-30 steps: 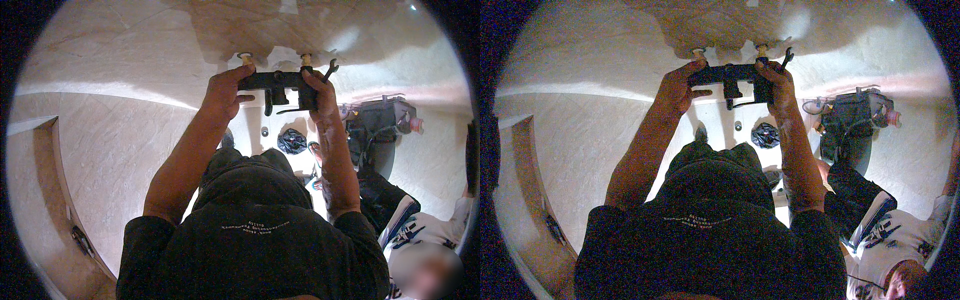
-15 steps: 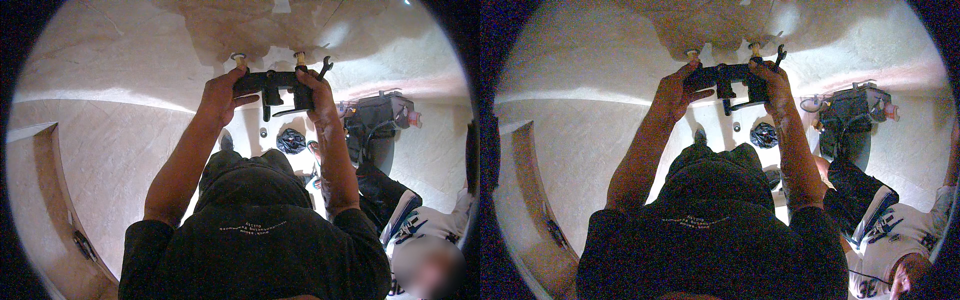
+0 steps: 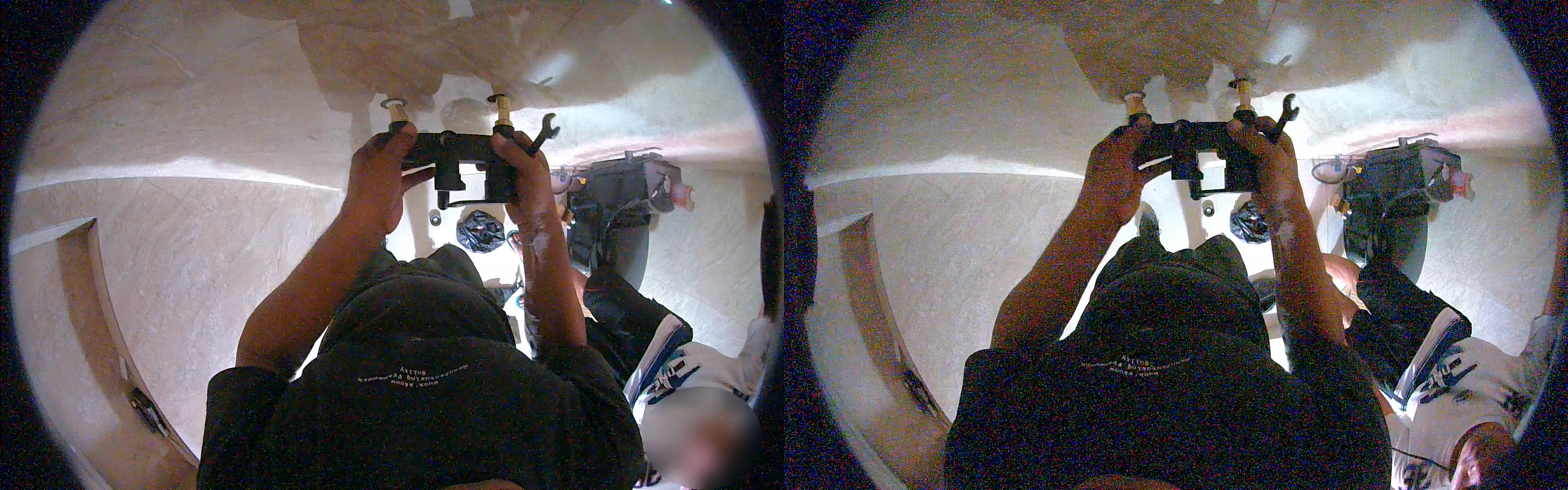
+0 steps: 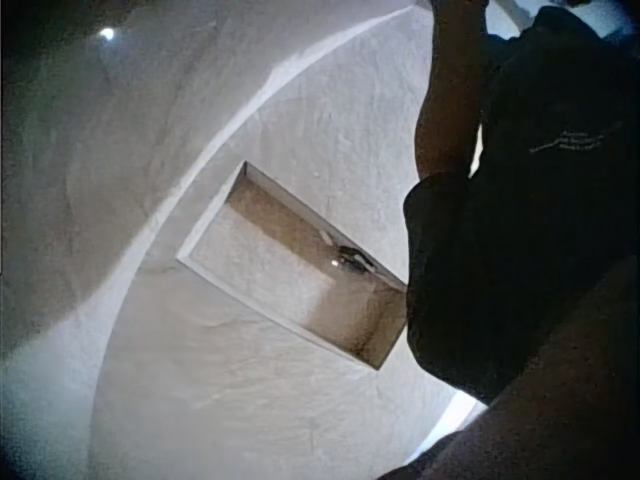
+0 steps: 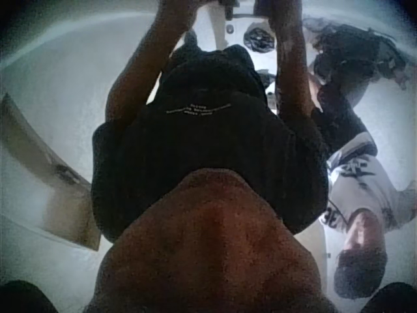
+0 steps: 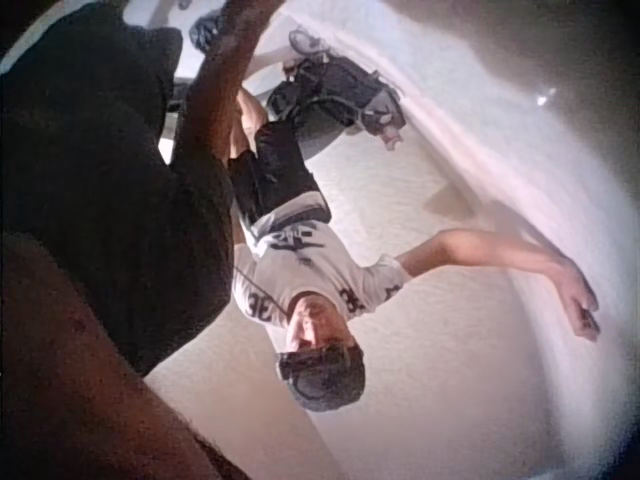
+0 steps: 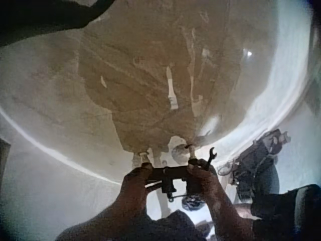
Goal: The person installs a shower fixture onto a wall. They apply sealant tape to a pipe stub, tighten a fitting using a wrench, and then position the black shower mixer unit over the stubs.
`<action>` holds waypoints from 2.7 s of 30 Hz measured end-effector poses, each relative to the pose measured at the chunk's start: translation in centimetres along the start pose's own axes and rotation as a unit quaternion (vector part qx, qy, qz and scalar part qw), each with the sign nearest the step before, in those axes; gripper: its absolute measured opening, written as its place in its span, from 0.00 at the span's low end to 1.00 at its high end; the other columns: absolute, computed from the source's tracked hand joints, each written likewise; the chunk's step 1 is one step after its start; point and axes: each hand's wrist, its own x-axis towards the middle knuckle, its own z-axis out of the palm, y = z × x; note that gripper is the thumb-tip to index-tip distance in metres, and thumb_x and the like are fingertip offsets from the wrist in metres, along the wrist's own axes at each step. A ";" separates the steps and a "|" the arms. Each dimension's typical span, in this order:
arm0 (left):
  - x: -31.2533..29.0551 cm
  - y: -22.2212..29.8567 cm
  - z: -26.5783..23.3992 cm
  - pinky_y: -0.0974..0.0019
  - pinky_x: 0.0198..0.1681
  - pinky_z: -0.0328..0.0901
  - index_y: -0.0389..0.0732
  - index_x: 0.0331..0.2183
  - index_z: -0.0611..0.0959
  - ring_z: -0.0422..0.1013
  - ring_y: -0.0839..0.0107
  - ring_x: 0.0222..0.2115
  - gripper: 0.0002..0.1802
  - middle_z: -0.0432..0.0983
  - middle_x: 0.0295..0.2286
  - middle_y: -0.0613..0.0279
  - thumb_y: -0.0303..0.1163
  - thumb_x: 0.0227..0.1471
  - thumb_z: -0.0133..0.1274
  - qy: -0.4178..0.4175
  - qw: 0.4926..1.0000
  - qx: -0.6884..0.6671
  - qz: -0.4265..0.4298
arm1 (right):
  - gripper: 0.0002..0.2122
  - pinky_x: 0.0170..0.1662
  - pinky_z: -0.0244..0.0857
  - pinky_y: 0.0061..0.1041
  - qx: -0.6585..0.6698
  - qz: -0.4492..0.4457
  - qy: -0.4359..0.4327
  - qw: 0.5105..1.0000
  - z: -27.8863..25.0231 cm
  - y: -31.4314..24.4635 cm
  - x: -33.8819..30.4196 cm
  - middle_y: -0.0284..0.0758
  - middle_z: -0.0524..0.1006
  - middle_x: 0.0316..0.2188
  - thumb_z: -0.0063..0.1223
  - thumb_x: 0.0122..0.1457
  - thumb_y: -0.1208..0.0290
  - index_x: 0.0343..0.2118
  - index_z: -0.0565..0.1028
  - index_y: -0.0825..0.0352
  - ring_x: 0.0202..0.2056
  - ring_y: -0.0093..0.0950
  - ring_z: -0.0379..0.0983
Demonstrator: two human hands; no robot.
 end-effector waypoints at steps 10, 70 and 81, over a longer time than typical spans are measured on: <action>-1.3 -1.6 1.0 0.49 0.42 0.75 0.41 0.47 0.70 0.75 0.56 0.41 0.20 0.74 0.39 0.56 0.41 0.60 0.55 -0.014 0.996 -0.086 -0.024 | 0.13 0.36 0.73 0.24 0.017 0.034 -0.035 0.999 -1.4 -0.3 0.0 0.32 0.79 0.32 0.60 0.57 0.71 0.43 0.74 0.67 0.31 0.24 0.77; -1.2 0.3 -0.8 0.42 0.47 0.70 0.39 0.49 0.74 0.72 0.58 0.47 0.25 0.76 0.44 0.58 0.44 0.56 0.59 -0.082 0.986 -0.099 -0.110 | 0.19 0.43 0.70 0.29 0.164 -0.144 -0.188 0.958 0.4 14.0 11.3 0.34 0.74 0.39 0.53 0.63 0.59 0.51 0.68 0.65 0.40 0.28 0.73; -1.3 -0.2 -0.5 0.50 0.48 0.70 0.43 0.49 0.74 0.73 0.62 0.45 0.23 0.75 0.46 0.61 0.48 0.60 0.54 -0.107 0.986 -0.088 -0.091 | 0.17 0.40 0.70 0.29 0.050 -0.226 -0.067 0.971 6.2 19.7 9.8 0.34 0.74 0.37 0.53 0.62 0.60 0.49 0.69 0.65 0.38 0.28 0.73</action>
